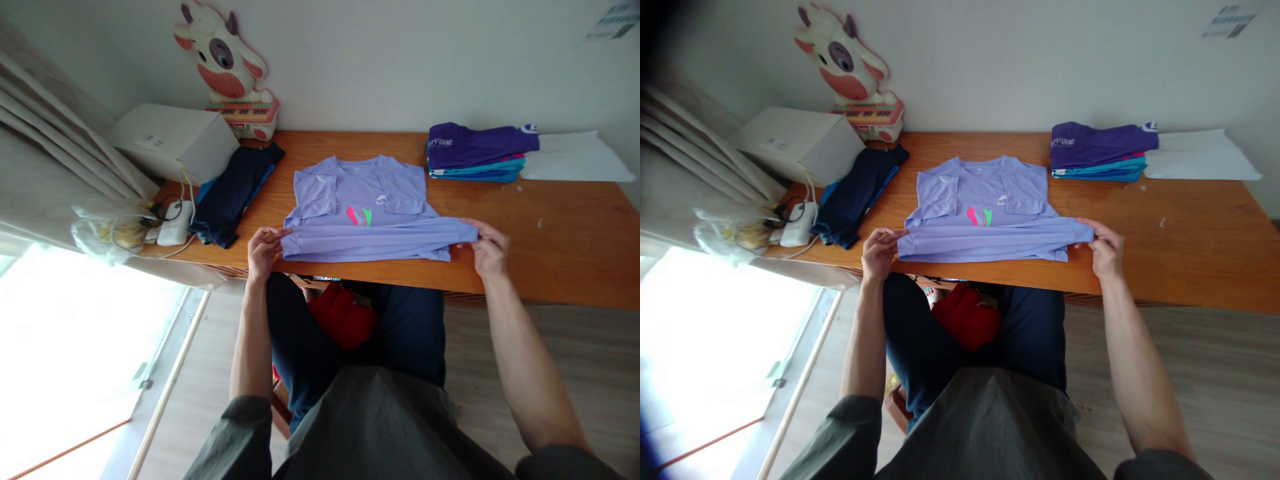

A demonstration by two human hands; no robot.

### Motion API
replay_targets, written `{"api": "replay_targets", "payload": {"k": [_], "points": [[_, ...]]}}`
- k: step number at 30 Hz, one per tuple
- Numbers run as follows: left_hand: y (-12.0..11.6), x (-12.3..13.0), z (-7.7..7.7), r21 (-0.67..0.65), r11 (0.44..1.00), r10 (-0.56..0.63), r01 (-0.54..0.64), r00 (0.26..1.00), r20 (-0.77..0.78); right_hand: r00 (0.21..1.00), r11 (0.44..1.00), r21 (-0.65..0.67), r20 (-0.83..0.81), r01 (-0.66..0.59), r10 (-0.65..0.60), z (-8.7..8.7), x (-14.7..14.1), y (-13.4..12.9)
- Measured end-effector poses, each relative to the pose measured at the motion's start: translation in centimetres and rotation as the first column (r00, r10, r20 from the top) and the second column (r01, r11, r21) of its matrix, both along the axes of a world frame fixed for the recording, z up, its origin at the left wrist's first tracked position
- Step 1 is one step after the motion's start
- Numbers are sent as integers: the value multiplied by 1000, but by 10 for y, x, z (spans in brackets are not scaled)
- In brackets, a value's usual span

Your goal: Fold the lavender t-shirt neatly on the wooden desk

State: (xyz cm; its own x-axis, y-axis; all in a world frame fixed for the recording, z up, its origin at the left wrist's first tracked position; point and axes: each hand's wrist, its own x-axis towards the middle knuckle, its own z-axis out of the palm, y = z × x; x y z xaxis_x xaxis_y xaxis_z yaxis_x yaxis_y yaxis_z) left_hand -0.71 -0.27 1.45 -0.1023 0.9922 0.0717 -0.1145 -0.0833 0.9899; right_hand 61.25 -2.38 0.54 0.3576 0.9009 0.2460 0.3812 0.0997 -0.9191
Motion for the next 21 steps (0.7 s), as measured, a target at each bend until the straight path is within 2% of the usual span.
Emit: {"api": "replay_targets", "payload": {"k": [2,4,10,18,21], "points": [[1,3,-1,-10,1000,18,-19,999,-46,999,998,-57,-42,-33,30,-5,2,4],[2,6,-4,-2,999,53,-54,994,-99,999,993,-106,-9,-51,51,-10,4,8],[6,12,-12,44,993,117,-112,981,-153,995,993,-101,75,-53,61,-20,12,11],[6,20,-11,77,995,82,-66,969,-234,998,994,-102,42,-48,52,-19,12,10],[5,18,-13,88,993,103,-80,948,-300,999,996,-87,27,-36,38,-16,9,9]]}}
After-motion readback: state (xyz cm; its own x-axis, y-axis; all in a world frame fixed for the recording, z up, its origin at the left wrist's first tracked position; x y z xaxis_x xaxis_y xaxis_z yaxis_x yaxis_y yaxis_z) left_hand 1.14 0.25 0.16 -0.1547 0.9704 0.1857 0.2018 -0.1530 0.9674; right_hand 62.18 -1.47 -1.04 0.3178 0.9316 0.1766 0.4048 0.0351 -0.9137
